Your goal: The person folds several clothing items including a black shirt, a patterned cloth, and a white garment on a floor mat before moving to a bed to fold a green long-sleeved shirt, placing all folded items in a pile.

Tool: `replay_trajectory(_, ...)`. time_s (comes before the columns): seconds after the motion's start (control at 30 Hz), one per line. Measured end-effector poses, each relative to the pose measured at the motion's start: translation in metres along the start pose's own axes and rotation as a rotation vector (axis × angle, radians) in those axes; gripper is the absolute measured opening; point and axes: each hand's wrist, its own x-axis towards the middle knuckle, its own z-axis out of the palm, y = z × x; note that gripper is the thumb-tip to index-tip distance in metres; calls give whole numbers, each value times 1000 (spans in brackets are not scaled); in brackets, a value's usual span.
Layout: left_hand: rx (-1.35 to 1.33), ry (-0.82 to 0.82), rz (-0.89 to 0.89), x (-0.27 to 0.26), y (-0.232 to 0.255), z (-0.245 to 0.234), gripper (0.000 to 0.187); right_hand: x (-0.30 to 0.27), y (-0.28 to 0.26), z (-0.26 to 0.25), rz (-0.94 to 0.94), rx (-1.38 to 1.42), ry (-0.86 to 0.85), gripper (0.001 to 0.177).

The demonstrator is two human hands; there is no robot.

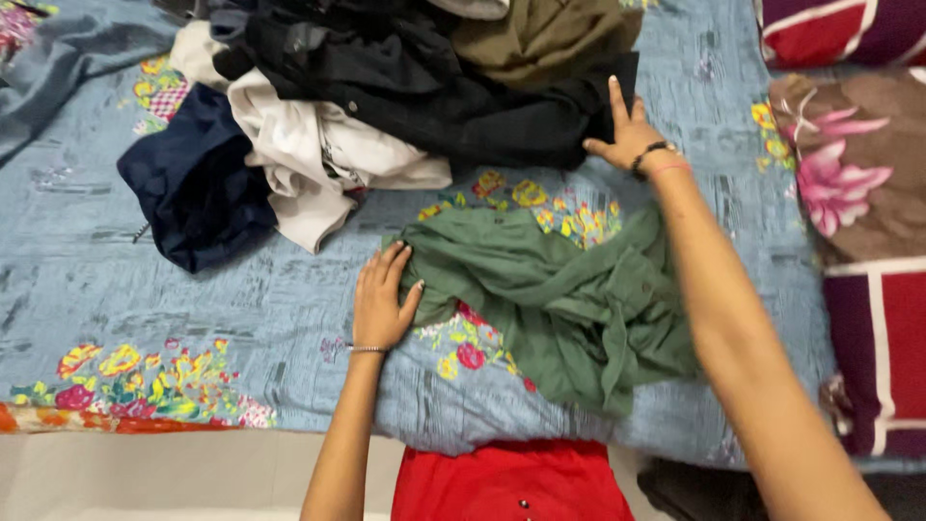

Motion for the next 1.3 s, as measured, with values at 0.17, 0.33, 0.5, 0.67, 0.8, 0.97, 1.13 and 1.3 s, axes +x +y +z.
replay_trajectory(0.17,-41,21,36,-4,-8,4,57,-103,57,4,-384,128,-333,90)
replay_trajectory(0.33,-133,28,87,-4,-20,16,50,-219,54,19,-293,25,-215,64)
replay_trajectory(0.5,40,93,329,43,-32,-18,49,-233,56,-54,-105,82,311,39)
replay_trajectory(0.67,344,289,348,60,12,-38,48,-226,13,-30,-194,-431,797,63)
replay_trajectory(0.8,-129,-139,509,29,51,-5,55,-255,-27,26,-536,-243,378,82)
replay_trajectory(0.97,-184,-178,589,-17,81,64,31,-287,-43,82,-450,-483,128,53)
replay_trajectory(1.13,-456,-16,40,-29,78,49,17,-311,-65,60,-626,-91,365,43)
replay_trajectory(1.3,-534,-15,-14,-31,78,-8,17,-305,-116,48,-802,-161,447,65)
